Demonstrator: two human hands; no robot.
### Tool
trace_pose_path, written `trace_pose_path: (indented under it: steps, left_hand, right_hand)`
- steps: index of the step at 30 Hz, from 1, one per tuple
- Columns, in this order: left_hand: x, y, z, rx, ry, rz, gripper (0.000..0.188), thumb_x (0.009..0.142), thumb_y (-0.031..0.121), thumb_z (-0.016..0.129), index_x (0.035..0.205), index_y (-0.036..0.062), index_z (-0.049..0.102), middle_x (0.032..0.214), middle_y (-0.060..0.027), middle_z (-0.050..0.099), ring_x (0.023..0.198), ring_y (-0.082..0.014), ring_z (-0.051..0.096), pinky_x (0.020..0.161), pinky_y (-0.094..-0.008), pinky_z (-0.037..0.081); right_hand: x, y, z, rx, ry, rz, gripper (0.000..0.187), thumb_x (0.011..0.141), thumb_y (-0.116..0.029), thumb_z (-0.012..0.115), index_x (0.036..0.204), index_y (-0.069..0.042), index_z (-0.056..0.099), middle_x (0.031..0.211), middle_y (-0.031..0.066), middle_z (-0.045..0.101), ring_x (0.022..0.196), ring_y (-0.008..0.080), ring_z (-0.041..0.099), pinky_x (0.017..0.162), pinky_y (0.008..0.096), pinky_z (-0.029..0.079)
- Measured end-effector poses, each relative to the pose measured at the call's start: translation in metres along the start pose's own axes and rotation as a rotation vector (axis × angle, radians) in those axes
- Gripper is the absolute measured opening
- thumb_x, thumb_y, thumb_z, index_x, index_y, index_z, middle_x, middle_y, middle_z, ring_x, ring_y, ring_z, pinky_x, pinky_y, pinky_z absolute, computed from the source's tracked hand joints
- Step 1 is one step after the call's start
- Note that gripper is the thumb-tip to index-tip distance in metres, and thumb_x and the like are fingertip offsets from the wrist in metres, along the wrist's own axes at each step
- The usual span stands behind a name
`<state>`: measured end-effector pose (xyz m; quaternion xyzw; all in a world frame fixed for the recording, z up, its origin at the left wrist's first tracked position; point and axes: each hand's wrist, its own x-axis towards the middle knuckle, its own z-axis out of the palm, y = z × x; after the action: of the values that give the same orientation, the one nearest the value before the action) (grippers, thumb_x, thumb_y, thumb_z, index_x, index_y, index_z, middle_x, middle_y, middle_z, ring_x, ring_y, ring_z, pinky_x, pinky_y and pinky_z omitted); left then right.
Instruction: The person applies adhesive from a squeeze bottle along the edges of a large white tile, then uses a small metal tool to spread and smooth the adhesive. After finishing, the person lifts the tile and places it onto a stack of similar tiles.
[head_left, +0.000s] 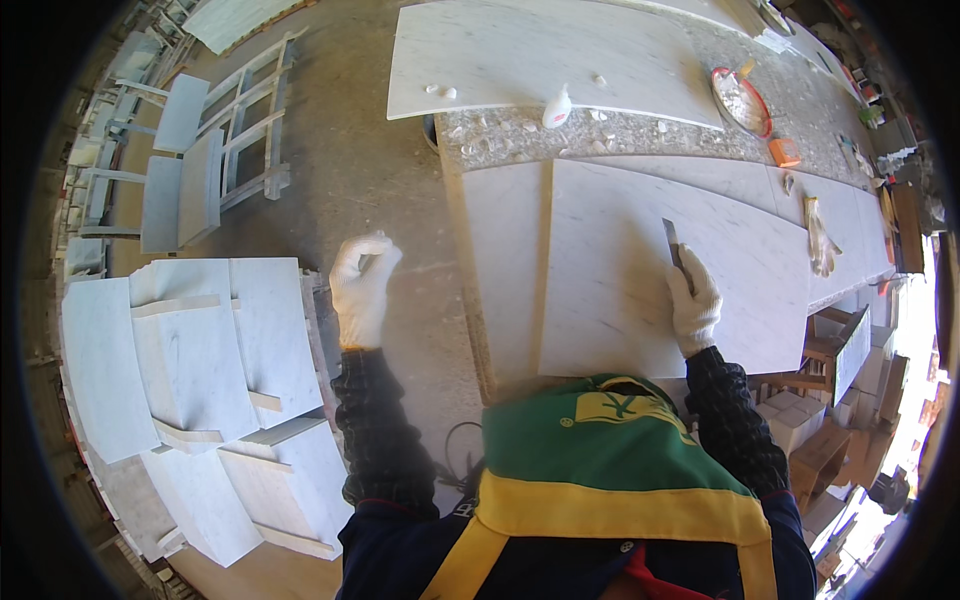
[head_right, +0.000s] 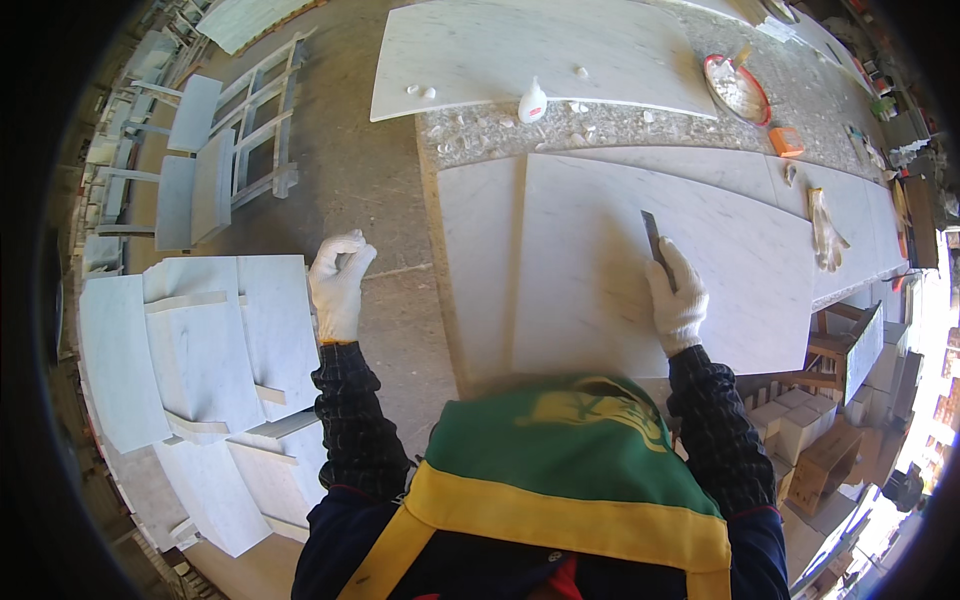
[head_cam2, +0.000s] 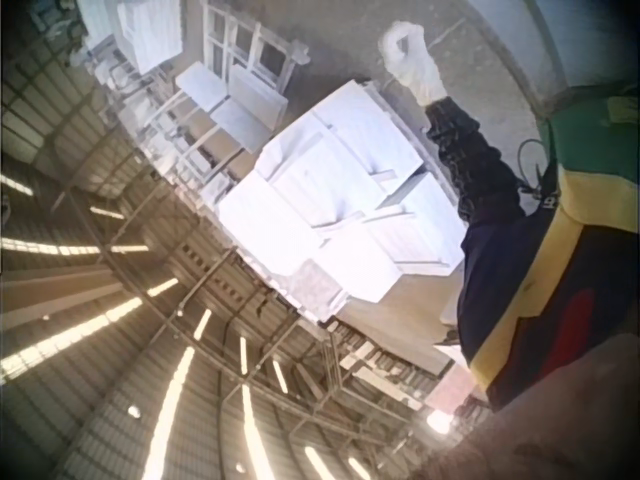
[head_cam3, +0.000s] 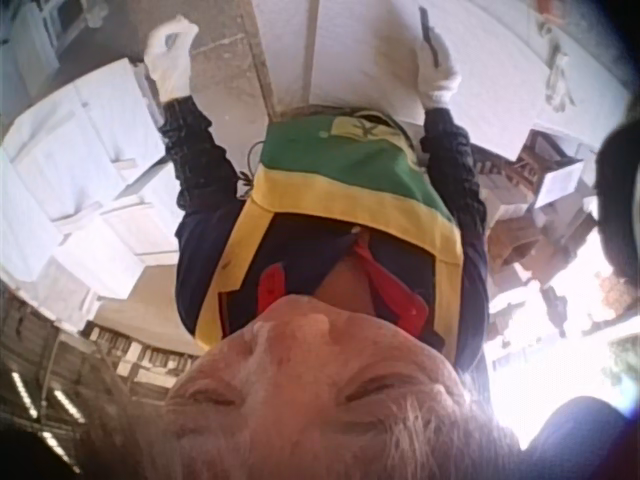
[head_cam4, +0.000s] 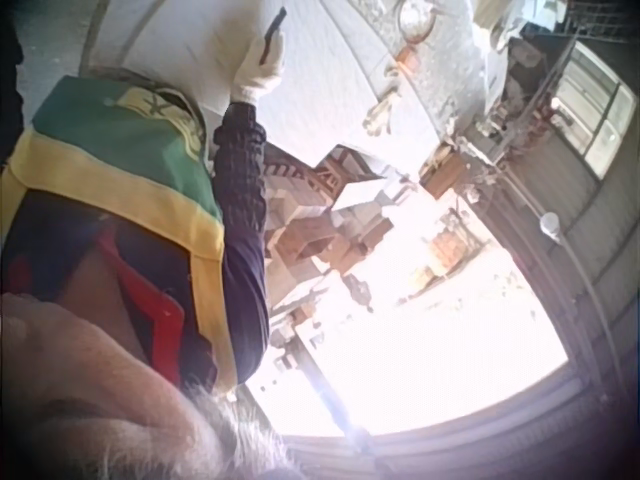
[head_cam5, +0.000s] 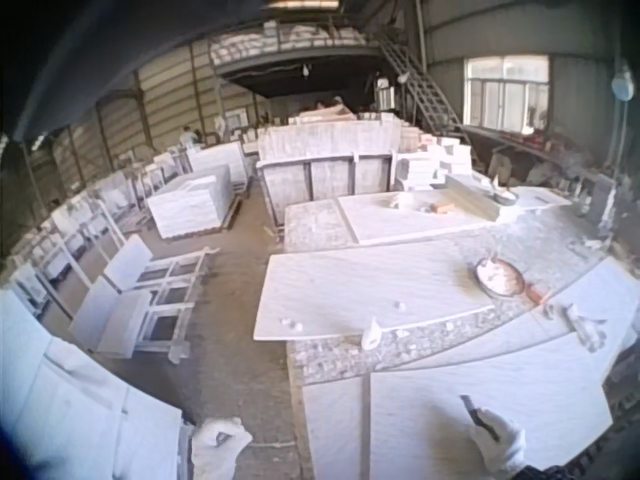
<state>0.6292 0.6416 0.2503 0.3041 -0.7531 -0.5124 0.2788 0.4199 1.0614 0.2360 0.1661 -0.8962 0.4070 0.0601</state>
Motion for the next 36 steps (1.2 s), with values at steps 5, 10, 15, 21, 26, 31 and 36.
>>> trace_pose_path:
  steps: [5, 10, 15, 21, 26, 31, 36]
  left_hand:
    - [-0.004, 0.005, 0.009, 0.183, 0.125, -0.143, 0.022, 0.089, 0.019, 0.081, 0.107, 0.0057, 0.076, 0.104, -0.0065, 0.075, 0.091, -0.0157, 0.068, 0.087, -0.0326, 0.054]
    - [-0.028, 0.060, 0.044, 0.325, -0.019, -0.018, 0.033, 0.092, 0.027, 0.079, 0.116, 0.0053, 0.076, 0.105, -0.0105, 0.076, 0.096, -0.0209, 0.071, 0.090, -0.0332, 0.054]
    - [-0.063, 0.114, 0.092, -0.275, -0.551, -0.272, 0.030, 0.098, 0.018, 0.071, 0.120, -0.0017, 0.073, 0.113, -0.0069, 0.075, 0.103, -0.0125, 0.067, 0.093, -0.0291, 0.052]
    - [-0.076, 0.121, 0.120, -0.400, -0.462, -0.412, 0.023, 0.101, 0.018, 0.070, 0.113, -0.0007, 0.076, 0.101, -0.0027, 0.074, 0.092, -0.0050, 0.061, 0.082, -0.0255, 0.051]
    - [-0.071, 0.096, 0.125, -0.045, -0.321, -0.263, 0.021, 0.100, 0.018, 0.071, 0.105, -0.0009, 0.077, 0.095, -0.0099, 0.076, 0.086, -0.0129, 0.068, 0.077, -0.0279, 0.054]
    - [-0.058, 0.065, 0.135, 0.305, -0.206, 0.330, 0.034, 0.092, 0.024, 0.076, 0.120, 0.0049, 0.073, 0.115, -0.0132, 0.071, 0.112, -0.0321, 0.065, 0.100, -0.0435, 0.050]
    - [-0.062, 0.058, 0.144, 0.559, -0.266, 0.479, 0.051, 0.085, 0.034, 0.081, 0.129, 0.0112, 0.069, 0.130, -0.0114, 0.065, 0.130, -0.0381, 0.054, 0.113, -0.0543, 0.037]
  right_hand:
    - [0.003, -0.012, 0.000, 0.049, -0.027, 0.114, 0.040, 0.093, -0.012, 0.074, 0.130, 0.000, 0.070, 0.117, 0.0196, 0.076, 0.108, 0.0268, 0.074, 0.096, 0.0353, 0.055]
    - [0.007, -0.065, -0.007, 0.254, -0.238, 0.201, 0.043, 0.096, -0.007, 0.070, 0.137, 0.002, 0.065, 0.096, 0.0081, 0.072, 0.075, 0.0108, 0.064, 0.067, 0.0273, 0.054]
    - [0.015, -0.128, -0.003, 0.137, -0.484, -0.482, 0.042, 0.086, -0.008, 0.078, 0.126, 0.002, 0.069, 0.094, 0.0184, 0.073, 0.076, 0.0294, 0.071, 0.070, 0.0384, 0.057]
    - [0.012, -0.138, 0.011, 0.288, -0.554, -0.420, 0.042, 0.086, -0.013, 0.076, 0.127, -0.007, 0.072, 0.100, 0.0188, 0.074, 0.084, 0.0369, 0.071, 0.075, 0.0414, 0.059]
    - [0.033, -0.116, 0.007, 0.180, -0.700, -0.258, 0.044, 0.090, -0.009, 0.074, 0.134, -0.005, 0.069, 0.110, 0.0184, 0.076, 0.093, 0.0234, 0.074, 0.085, 0.0338, 0.058]
    - [0.089, -0.089, 0.023, 0.016, -0.607, -0.097, 0.042, 0.094, -0.016, 0.071, 0.136, -0.008, 0.068, 0.113, 0.0182, 0.076, 0.095, 0.0266, 0.074, 0.086, 0.0355, 0.057]
    - [0.125, -0.082, 0.062, -0.031, -0.533, -0.449, 0.039, 0.096, -0.021, 0.066, 0.135, -0.017, 0.069, 0.118, 0.0142, 0.074, 0.104, 0.0326, 0.072, 0.089, 0.0416, 0.058]
